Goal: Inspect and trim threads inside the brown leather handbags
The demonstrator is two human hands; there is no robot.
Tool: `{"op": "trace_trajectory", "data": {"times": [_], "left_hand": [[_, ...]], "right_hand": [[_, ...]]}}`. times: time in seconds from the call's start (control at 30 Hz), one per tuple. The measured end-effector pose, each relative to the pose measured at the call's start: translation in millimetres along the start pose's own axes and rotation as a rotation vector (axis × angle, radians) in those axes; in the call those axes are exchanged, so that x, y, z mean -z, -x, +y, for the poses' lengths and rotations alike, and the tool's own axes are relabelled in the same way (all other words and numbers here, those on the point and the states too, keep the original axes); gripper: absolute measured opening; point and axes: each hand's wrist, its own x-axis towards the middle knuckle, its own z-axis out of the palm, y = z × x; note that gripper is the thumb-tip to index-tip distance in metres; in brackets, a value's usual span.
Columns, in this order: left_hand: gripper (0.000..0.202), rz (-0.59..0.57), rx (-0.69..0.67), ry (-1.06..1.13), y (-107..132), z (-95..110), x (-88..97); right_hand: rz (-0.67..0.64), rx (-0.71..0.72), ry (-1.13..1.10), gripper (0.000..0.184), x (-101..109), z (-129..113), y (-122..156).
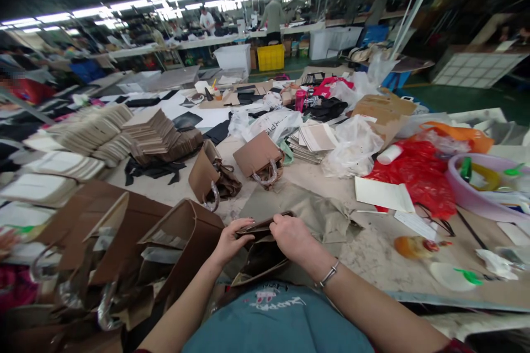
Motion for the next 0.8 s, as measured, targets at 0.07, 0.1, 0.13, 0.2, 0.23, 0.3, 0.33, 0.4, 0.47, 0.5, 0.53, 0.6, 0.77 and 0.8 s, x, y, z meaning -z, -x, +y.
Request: {"op": "trace_trajectory", "data": {"times": [0.07, 0.1, 0.13, 0.2, 0.23, 0.3, 0.33, 0.4, 0.47, 0.5, 0.53, 0.6, 0.77, 0.8], "left_hand": [[0.024, 0.024, -0.026, 0.017, -2, 0, -0.9], [0.022, 0.032, -0.033, 0.024, -3, -1, -1.1], [0.022, 0.037, -0.035, 0.029, -4, -1, -1.1], [0.021, 0.042, -0.023, 0.038, -7, -2, -1.2], [0.021, 0.044, -0.013, 0.043, -8, -3, -1.3], [0.022, 0.052, 0.007, 0.048, -9, -5, -1.8], [0.023, 0.058, 0.014, 0.049, -10, -5, -2.2], [0.025, 0.073, 0.022, 0.049, -11, -7, -2.9], [0.026, 0.084, 0.030, 0.049, -11, -7, -3.4], [0.026, 0.088, 0.034, 0.050, -11, -8, -3.5], [0.026, 0.091, 0.039, 0.050, -11, -8, -3.5], [0.025, 0.092, 0.049, 0.050, -12, -8, -3.1], [0.025, 0.099, 0.064, 0.052, -15, -9, -2.8], [0.024, 0.102, 0.066, 0.052, -15, -10, -3.0]], "right_hand": [[0.013, -0.008, -0.001, 0.022, -2, 1, -2], [0.027, -0.016, -0.001, 0.023, -2, 2, -2], [0.043, -0.023, -0.002, 0.022, -2, 2, -3], [0.072, -0.038, -0.003, 0.022, -1, 2, -4], [0.083, -0.050, -0.004, 0.022, -1, 2, -5], [0.097, -0.068, -0.011, 0.023, 0, 3, -7], [0.103, -0.077, -0.015, 0.024, 0, 3, -8], [0.108, -0.092, -0.021, 0.025, 0, 4, -10], [0.107, -0.109, -0.027, 0.025, 0, 4, -13], [0.106, -0.116, -0.030, 0.025, 0, 4, -14], [0.106, -0.120, -0.034, 0.024, 0, 5, -16], [0.114, -0.124, -0.041, 0.025, 0, 5, -18], [0.128, -0.134, -0.063, 0.026, 2, 6, -22], [0.130, -0.134, -0.065, 0.026, 2, 7, -22]]}}
